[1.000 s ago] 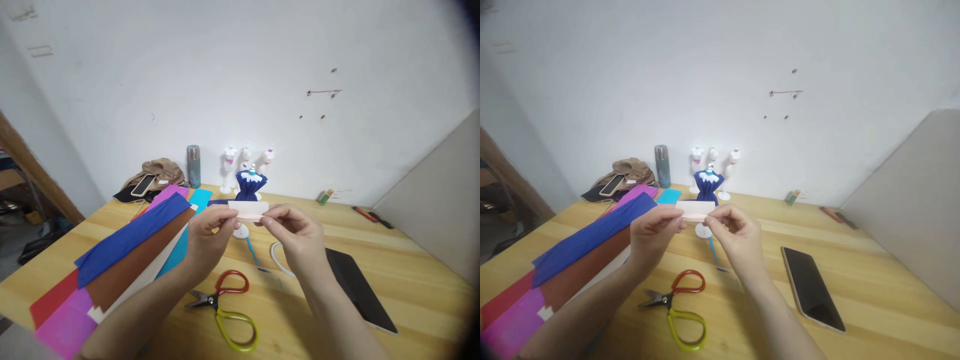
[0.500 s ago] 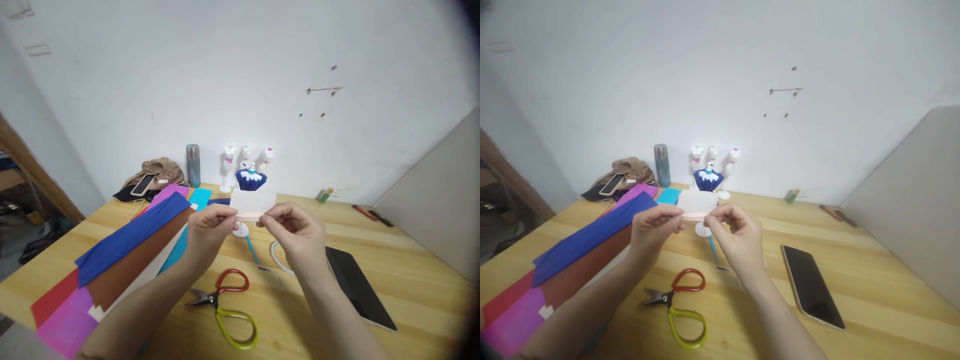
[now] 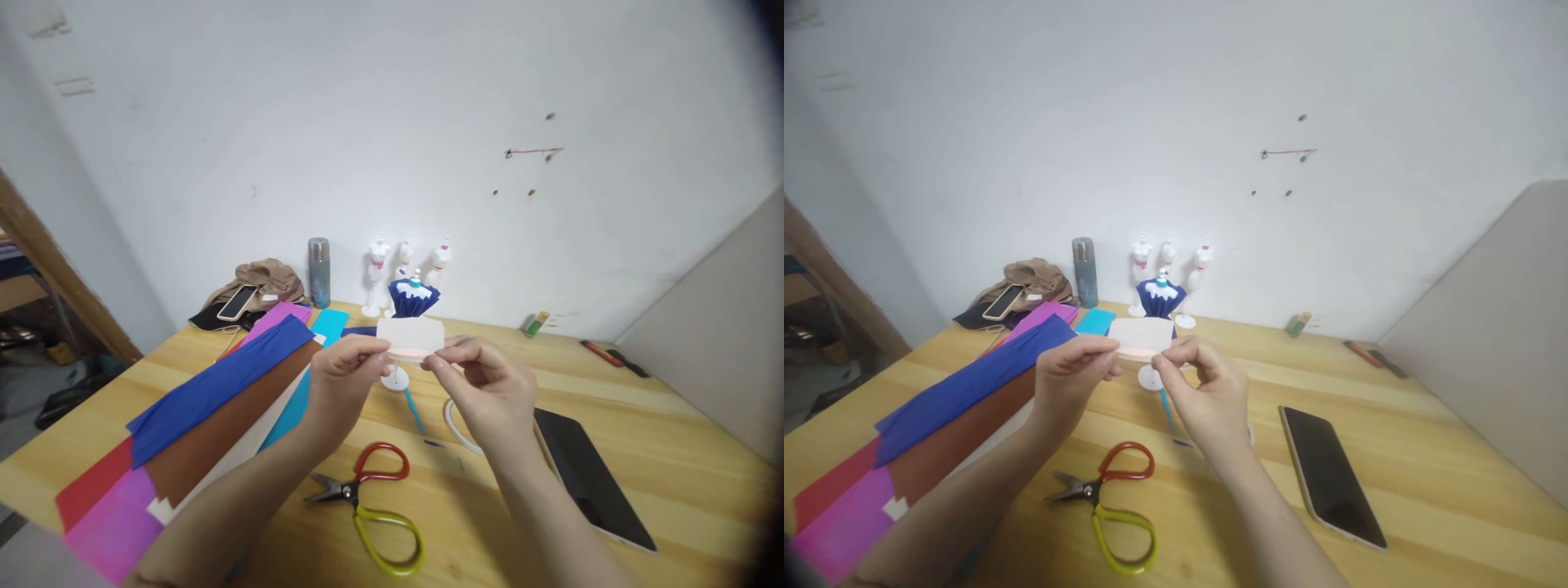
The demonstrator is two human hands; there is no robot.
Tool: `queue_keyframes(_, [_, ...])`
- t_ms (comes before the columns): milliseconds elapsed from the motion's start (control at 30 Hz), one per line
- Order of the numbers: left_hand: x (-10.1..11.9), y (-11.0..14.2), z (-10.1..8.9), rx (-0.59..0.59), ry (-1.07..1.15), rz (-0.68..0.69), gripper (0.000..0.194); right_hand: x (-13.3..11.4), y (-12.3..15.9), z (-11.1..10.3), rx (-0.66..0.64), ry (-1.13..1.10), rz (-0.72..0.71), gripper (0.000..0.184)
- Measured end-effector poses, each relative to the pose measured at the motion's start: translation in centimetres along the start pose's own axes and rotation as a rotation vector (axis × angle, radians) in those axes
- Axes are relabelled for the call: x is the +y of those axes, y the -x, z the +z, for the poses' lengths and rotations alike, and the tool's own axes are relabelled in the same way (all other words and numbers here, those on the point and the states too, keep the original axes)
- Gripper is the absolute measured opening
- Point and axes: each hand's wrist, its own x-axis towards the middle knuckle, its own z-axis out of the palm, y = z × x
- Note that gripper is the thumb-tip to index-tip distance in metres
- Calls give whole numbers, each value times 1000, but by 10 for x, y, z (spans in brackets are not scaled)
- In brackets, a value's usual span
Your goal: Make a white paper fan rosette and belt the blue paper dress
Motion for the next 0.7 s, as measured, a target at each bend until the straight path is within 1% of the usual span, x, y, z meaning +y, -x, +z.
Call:
queue_keyframes(133, [-2, 0, -2, -18, -89, 131, 19, 2, 0, 1, -4, -17, -34, 13])
queue_keyframes(267, [-5, -1, -5, -18, -185, 264, 21, 2, -1, 2, 4, -7, -53, 12])
queue_keyframes(400, [-9, -2, -6, -19, -286, 380, 22, 5, 0, 0, 25, 13, -63, 4])
queue_keyframes(433, [-10, -2, -7, -22, -307, 406, 22, 6, 0, 0, 21, 17, -75, 4])
queue_keyframes(533, [-12, -2, -7, -25, -360, 483, 20, 6, -2, -2, -24, 59, -137, 14])
queue_keyframes(700, [-14, -2, -7, -6, -462, 573, 21, 3, -5, -4, -48, 210, -287, 22])
